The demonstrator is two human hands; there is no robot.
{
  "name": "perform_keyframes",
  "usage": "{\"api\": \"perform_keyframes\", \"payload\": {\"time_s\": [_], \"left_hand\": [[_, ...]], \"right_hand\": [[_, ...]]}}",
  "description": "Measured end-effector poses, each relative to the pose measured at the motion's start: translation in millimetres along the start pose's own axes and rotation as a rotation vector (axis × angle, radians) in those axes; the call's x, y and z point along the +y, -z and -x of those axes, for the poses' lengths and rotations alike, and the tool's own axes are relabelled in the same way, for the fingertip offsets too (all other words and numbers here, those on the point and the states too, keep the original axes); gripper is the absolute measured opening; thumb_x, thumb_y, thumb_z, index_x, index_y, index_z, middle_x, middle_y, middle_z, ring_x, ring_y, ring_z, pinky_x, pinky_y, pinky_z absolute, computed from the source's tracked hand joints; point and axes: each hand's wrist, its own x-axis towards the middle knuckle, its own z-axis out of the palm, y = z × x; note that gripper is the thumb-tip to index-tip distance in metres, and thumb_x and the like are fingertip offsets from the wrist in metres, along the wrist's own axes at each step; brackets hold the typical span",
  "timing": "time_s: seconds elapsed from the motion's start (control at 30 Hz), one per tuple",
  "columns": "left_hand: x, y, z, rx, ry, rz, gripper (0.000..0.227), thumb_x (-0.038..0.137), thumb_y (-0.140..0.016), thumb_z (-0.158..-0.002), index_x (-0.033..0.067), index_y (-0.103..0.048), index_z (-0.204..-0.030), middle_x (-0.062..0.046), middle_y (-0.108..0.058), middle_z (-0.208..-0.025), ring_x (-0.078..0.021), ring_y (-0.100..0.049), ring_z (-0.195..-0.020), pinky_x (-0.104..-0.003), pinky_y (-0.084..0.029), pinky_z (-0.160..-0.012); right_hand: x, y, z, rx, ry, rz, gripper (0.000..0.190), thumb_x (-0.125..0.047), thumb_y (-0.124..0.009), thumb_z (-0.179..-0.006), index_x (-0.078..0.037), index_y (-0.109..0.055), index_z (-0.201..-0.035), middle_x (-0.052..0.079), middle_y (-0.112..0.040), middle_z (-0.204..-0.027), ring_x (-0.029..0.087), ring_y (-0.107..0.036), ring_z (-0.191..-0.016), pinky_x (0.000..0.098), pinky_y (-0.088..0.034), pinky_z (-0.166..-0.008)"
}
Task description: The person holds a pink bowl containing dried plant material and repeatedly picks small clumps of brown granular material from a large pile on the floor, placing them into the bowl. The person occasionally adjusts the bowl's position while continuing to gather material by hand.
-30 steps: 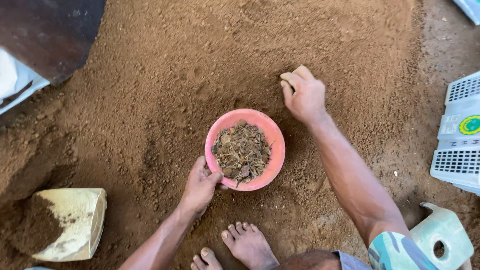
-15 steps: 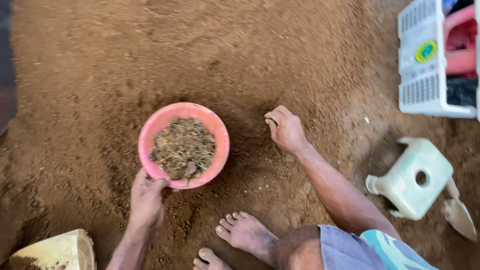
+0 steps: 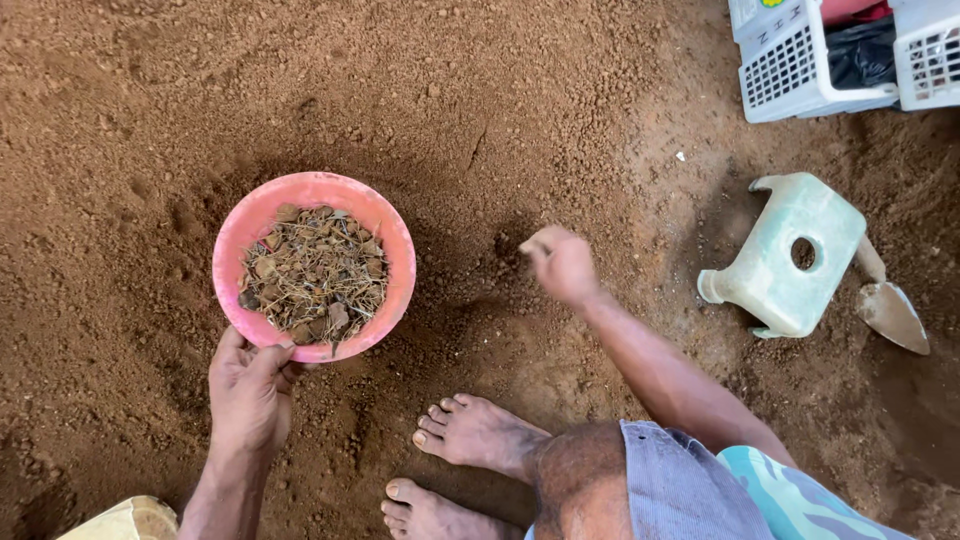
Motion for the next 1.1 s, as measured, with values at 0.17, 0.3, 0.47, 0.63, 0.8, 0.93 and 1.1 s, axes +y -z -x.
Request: {"api": "perform_keyframes", "payload": {"time_s": [0.17, 0.3, 0.47, 0.63, 0.8, 0.93, 1.1], "left_hand": [[-3, -10, 6, -0.035, 0.071, -0.119, 0.035, -0.009, -0.058, -0.090, -0.0010, -0.056, -0.123, -0.007, -0.068, -0.100, -0.0121, -0.062, -0.079, -0.028, -0.052, -0.070], [-14, -18, 10, -0.052, 0.182, -0.185, 0.042, -0.007, -0.056, -0.083, 0.0046, -0.056, -0.123, -0.003, -0.066, -0.092, -0.0095, -0.062, -0.078, -0.027, -0.053, -0.072], [-35, -21, 12, -0.157, 0.207, -0.302, 0.040, -0.007, -0.054, -0.083, 0.0042, -0.056, -0.121, 0.000, -0.061, -0.085, -0.0087, -0.055, -0.069, -0.026, -0.047, -0.061], [-55, -17, 10, -0.232, 0.174, -0.283, 0.032, -0.007, -0.058, -0.086, 0.0062, -0.057, -0.115, 0.004, -0.057, -0.082, -0.0044, -0.049, -0.067, -0.022, -0.040, -0.059], [-72, -18, 9, -0.262, 0.160, -0.255, 0.028, -0.007, -0.059, -0.087, 0.0060, -0.057, -0.112, 0.004, -0.057, -0.082, -0.0045, -0.047, -0.067, -0.022, -0.038, -0.058], [-71, -27, 10, -0.264, 0.193, -0.262, 0.035, -0.008, -0.056, -0.085, 0.0057, -0.057, -0.117, 0.003, -0.060, -0.085, -0.0060, -0.052, -0.071, -0.024, -0.043, -0.063], [-62, -49, 12, -0.247, 0.269, -0.273, 0.037, -0.006, -0.054, -0.085, 0.0054, -0.055, -0.120, 0.001, -0.065, -0.091, -0.0096, -0.062, -0.079, -0.029, -0.055, -0.073]], "right_hand": [[60, 40, -33, 0.482, 0.123, 0.297, 0.026, -0.002, -0.069, -0.088, -0.016, -0.079, -0.106, 0.012, -0.067, -0.114, 0.018, -0.065, -0.098, 0.0333, -0.061, -0.083], [85, 42, -52, 0.230, 0.128, 0.151, 0.012, -0.018, -0.077, -0.097, -0.022, -0.081, -0.107, 0.000, -0.070, -0.097, 0.015, -0.064, -0.083, 0.0329, -0.058, -0.078], [79, 22, -61, 0.126, 0.290, 0.243, 0.013, -0.016, -0.075, -0.093, -0.021, -0.081, -0.104, 0.003, -0.065, -0.092, 0.016, -0.063, -0.078, 0.0290, -0.058, -0.070], [63, 19, -63, 0.161, 0.373, 0.304, 0.014, -0.013, -0.075, -0.093, -0.018, -0.079, -0.105, 0.004, -0.064, -0.092, 0.019, -0.066, -0.079, 0.0335, -0.060, -0.070], [61, 20, -54, 0.184, 0.406, 0.326, 0.009, -0.011, -0.074, -0.094, -0.014, -0.075, -0.103, 0.008, -0.065, -0.093, 0.023, -0.067, -0.081, 0.0377, -0.058, -0.071], [60, 26, -60, 0.212, 0.073, -0.199, 0.008, -0.004, -0.068, -0.096, -0.010, -0.073, -0.097, 0.002, -0.072, -0.100, 0.016, -0.069, -0.087, 0.0345, -0.061, -0.075], [70, 64, -99, 0.380, -0.261, -0.634, 0.009, -0.006, -0.071, -0.092, -0.010, -0.077, -0.098, 0.005, -0.071, -0.096, 0.014, -0.062, -0.068, 0.0316, -0.054, -0.056]]}}
